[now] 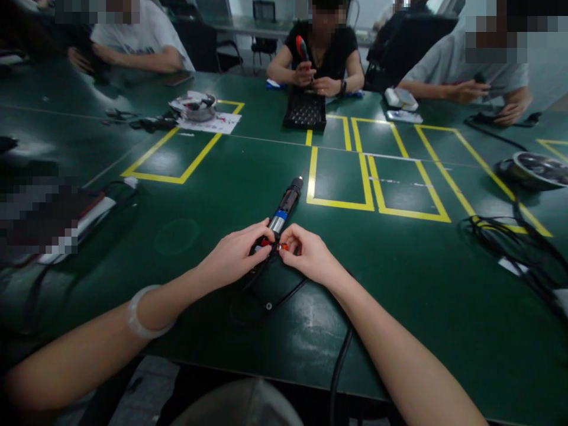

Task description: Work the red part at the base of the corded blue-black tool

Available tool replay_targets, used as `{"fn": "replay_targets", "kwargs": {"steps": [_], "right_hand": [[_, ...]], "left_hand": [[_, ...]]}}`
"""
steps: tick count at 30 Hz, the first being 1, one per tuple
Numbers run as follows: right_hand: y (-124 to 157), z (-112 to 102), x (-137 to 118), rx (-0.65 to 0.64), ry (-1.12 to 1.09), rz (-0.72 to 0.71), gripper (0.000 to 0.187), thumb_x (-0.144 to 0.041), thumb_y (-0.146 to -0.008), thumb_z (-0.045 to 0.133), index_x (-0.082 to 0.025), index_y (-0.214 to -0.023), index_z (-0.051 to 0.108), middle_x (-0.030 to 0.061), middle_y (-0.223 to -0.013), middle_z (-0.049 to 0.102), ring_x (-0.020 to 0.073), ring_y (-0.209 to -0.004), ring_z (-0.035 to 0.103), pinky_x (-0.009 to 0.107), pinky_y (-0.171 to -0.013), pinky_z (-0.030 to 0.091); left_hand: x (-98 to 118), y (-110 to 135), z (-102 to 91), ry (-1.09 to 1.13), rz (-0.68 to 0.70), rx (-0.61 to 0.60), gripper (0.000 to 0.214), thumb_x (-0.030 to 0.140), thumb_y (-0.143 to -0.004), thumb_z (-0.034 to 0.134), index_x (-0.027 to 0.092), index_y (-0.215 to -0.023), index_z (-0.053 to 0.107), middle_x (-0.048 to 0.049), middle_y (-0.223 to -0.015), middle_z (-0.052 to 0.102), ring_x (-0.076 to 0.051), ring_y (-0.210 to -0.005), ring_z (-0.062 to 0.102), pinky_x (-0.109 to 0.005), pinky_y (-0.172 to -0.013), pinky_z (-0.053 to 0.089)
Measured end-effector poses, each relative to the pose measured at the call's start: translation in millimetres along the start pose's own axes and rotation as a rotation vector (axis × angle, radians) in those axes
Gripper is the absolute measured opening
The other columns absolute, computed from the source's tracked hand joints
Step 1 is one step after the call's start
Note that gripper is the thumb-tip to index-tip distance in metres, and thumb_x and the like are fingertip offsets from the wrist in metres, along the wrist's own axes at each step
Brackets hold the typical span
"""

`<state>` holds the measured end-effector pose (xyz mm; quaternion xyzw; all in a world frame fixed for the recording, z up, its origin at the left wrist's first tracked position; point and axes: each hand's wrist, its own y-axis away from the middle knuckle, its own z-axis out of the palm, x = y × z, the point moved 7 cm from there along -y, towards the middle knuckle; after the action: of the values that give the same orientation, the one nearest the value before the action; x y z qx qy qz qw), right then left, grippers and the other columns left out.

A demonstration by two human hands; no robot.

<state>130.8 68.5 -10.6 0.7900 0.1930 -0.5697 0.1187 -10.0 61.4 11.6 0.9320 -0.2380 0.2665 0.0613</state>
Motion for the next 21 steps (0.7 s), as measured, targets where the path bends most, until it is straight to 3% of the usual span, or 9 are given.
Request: {"fn": "replay_targets", "kwargs": {"steps": [7, 21], "right_hand": [[-0.1, -1.4, -1.7, -0.005, -0.037, 0.004, 0.013, -0.018, -0.078, 0.064, -0.019, -0.085, 0.054, -0.0036, -0.072, 0.055, 0.0104, -0.062, 0.049, 0.024, -0.058, 0.040], [-1.3, -2.6, 4.8, 0.016, -0.099, 0.056, 0.017, -0.029, -0.079, 0.067, -0.020, -0.083, 0.053, -0.0044, -0.069, 0.053, 0.0100, -0.059, 0.046, 0.025, -0.056, 0.038]], "left_hand": [[0.1, -1.5, 0.5, 0.024, 0.009, 0.007, 0.015, 0.027, -0.093, 0.047, 0.024, -0.101, 0.059, -0.0045, -0.131, 0.063, -0.027, -0.131, 0.054, -0.039, -0.101, 0.046], [0.0, -0.4, -0.2, 0.000, -0.013, 0.006, 0.015, 0.028, -0.093, 0.046, 0.024, -0.099, 0.060, -0.0055, -0.135, 0.061, -0.027, -0.133, 0.052, -0.039, -0.098, 0.048]]}}
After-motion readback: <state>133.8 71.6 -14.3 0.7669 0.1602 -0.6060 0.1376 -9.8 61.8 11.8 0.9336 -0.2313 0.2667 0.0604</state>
